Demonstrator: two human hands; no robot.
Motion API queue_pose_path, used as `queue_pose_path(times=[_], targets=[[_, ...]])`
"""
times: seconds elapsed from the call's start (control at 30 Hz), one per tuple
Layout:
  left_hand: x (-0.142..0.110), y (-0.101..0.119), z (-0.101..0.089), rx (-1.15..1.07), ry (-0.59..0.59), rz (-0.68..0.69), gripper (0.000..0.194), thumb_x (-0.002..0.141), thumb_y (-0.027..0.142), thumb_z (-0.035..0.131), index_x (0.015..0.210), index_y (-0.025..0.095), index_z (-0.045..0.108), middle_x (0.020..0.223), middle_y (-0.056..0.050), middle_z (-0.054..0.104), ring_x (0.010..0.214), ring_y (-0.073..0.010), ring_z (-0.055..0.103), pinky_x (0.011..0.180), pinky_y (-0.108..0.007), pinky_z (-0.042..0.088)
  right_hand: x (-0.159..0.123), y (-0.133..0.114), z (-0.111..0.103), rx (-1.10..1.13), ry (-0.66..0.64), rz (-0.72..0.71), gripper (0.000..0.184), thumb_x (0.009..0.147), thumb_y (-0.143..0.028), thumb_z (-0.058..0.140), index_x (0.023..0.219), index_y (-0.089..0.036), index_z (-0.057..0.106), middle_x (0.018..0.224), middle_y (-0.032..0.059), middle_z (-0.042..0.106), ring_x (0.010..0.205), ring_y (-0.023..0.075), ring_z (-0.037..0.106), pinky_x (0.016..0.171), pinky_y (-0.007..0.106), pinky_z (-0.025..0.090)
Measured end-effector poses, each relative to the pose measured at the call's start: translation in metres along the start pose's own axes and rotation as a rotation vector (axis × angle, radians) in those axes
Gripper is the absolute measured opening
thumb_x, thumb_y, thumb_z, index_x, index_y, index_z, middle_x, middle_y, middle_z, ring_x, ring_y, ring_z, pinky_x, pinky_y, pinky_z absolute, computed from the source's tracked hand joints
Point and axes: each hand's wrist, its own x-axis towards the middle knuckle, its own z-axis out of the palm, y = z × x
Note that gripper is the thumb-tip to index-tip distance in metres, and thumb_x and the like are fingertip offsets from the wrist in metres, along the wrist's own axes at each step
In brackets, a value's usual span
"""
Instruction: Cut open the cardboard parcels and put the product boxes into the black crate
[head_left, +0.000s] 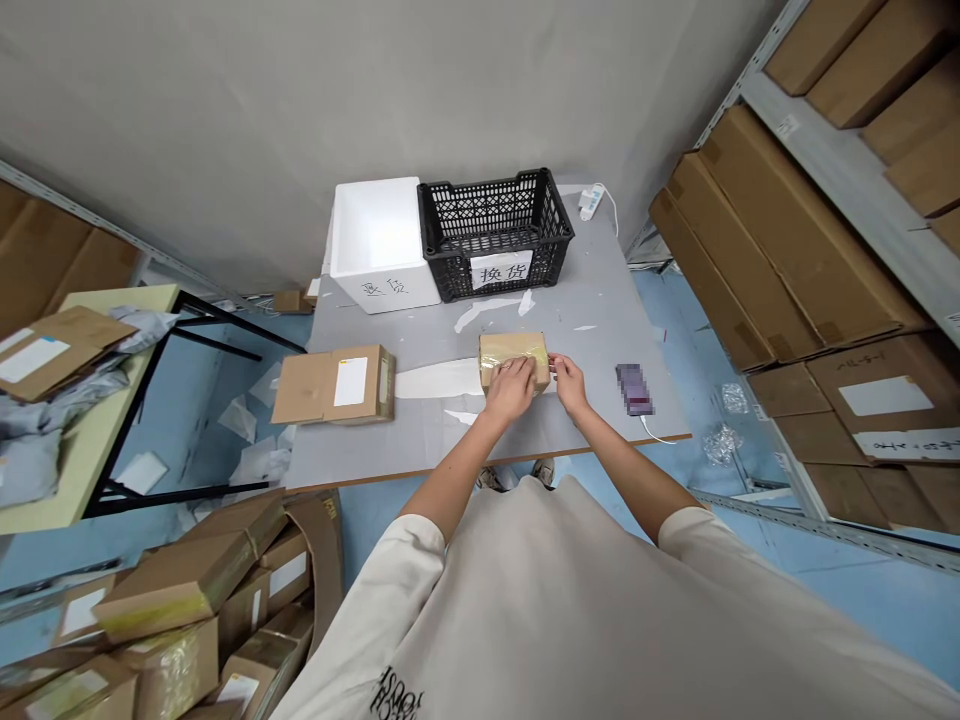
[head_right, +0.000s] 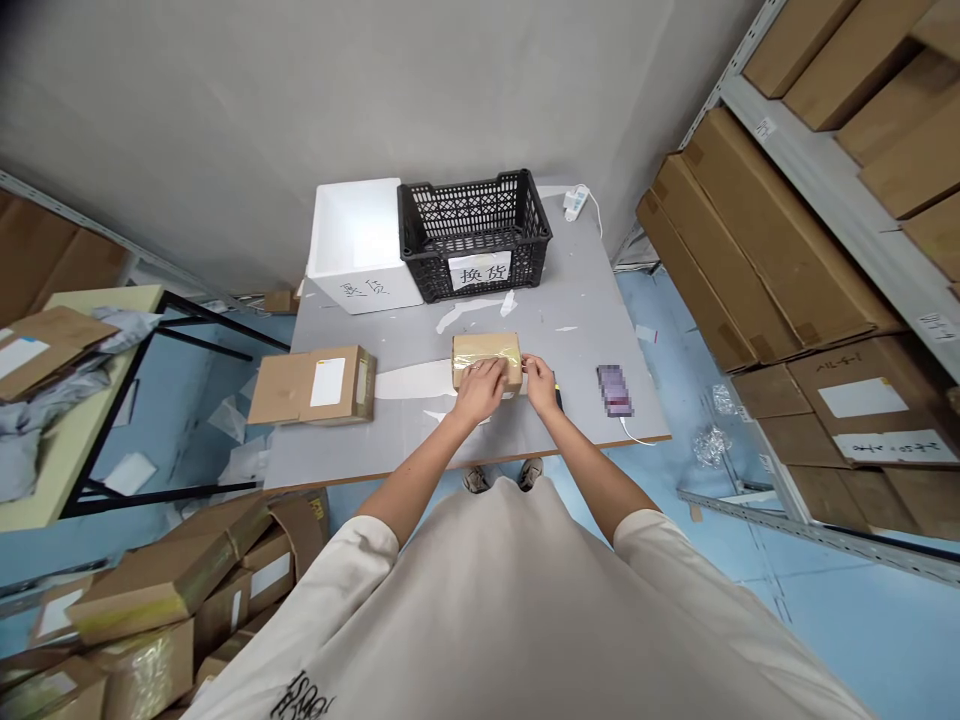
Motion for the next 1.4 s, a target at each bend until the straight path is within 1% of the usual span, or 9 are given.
queue_pose_path(times=[0.23,0.37,0.5,0.6,0.7,0.97,1.1,1.27,1.4], targets=[[-0.016,-0.02,-0.026,0.111,0.11,-0.209,0.067,0.096,0.06,0.055,0.147,0.017,0.05,0.13,-0.022,0.059,0.126,-0.0421,0.053,0.108,-0.055,0.039,0.007,0.024,0.016,-0.081,-0.024,0.139,0.031,0.081,-0.045,0.057,0.099,-0.021,0.068,0.109,0.0088,0.074,0.106,0.0253,0.067,0.104,0.046,0.05],[-0.033,-0.058,-0.056,0.08,0.163,-0.395,0.062,0.097,0.055,0.053,0.146,0.018,0.053,0.128,-0.021,0.059,0.121,-0.0407,0.058,0.104,-0.053,0.043,-0.001,0.034,0.036,-0.143,-0.092,0.228,0.032,0.074,-0.04,0.066,0.101,-0.023,0.063,0.113,0.0086,0.071,0.111,0.0259,0.065,0.102,0.044,0.05],[-0.058,-0.106,-0.077,-0.033,0.184,-0.596,0.062,0.099,0.055,0.049,0.15,0.021,0.051,0.135,-0.02,0.057,0.122,-0.039,0.06,0.101,-0.053,0.049,-0.007,0.037,0.064,-0.14,-0.17,0.238,0.042,0.073,-0.041,0.069,0.109,-0.024,0.055,0.121,0.0095,0.067,0.103,0.0223,0.067,0.095,0.041,0.054],[-0.075,-0.131,-0.081,-0.114,0.199,-0.653,0.059,0.101,0.052,0.045,0.152,0.023,0.049,0.141,-0.017,0.055,0.128,-0.0355,0.058,0.105,-0.05,0.049,-0.008,0.034,0.083,-0.06,-0.235,0.165,0.046,0.074,-0.042,0.067,0.113,-0.025,0.051,0.122,0.0087,0.067,0.097,0.0206,0.068,0.091,0.04,0.055],[-0.082,-0.14,-0.072,-0.187,0.215,-0.669,0.057,0.101,0.049,0.044,0.152,0.024,0.05,0.135,-0.015,0.058,0.128,-0.0318,0.059,0.109,-0.047,0.047,-0.009,0.028,0.088,-0.082,-0.208,0.074,0.049,0.075,-0.044,0.066,0.117,-0.026,0.051,0.125,0.008,0.066,0.095,0.0212,0.067,0.092,0.041,0.054],[-0.072,-0.121,-0.016,-0.416,0.133,-0.612,0.05,0.102,0.044,0.043,0.145,0.023,0.056,0.122,-0.013,0.068,0.119,-0.027,0.063,0.104,-0.044,0.05,-0.002,0.026,0.027,-0.392,-0.031,-0.068,0.047,0.075,-0.033,0.062,0.12,-0.023,0.058,0.127,0.0107,0.063,0.108,0.0267,0.061,0.103,0.045,0.049],[-0.07,-0.108,0.007,-0.503,0.073,-0.583,0.048,0.102,0.044,0.043,0.143,0.022,0.055,0.128,-0.012,0.07,0.118,-0.0266,0.065,0.102,-0.043,0.052,-0.004,0.036,0.003,-0.424,-0.048,-0.062,0.047,0.075,-0.032,0.063,0.12,-0.022,0.059,0.128,0.0116,0.06,0.107,0.026,0.061,0.103,0.045,0.049],[-0.074,-0.104,0.014,-0.396,0.095,-0.592,0.054,0.101,0.045,0.046,0.149,0.02,0.048,0.134,-0.015,0.065,0.127,-0.0296,0.06,0.106,-0.047,0.05,-0.004,0.043,-0.011,-0.276,-0.108,-0.071,0.038,0.079,-0.037,0.063,0.115,-0.025,0.059,0.129,0.0083,0.063,0.099,0.0225,0.065,0.092,0.04,0.054],[-0.071,-0.096,0.008,-0.207,0.176,-0.554,0.06,0.098,0.039,0.047,0.153,0.015,0.042,0.15,-0.021,0.05,0.143,-0.0337,0.045,0.116,-0.052,0.041,0.006,0.052,-0.028,-0.189,-0.041,-0.002,0.029,0.086,-0.042,0.056,0.109,-0.024,0.06,0.118,0.007,0.069,0.1,0.0224,0.067,0.094,0.039,0.054]])
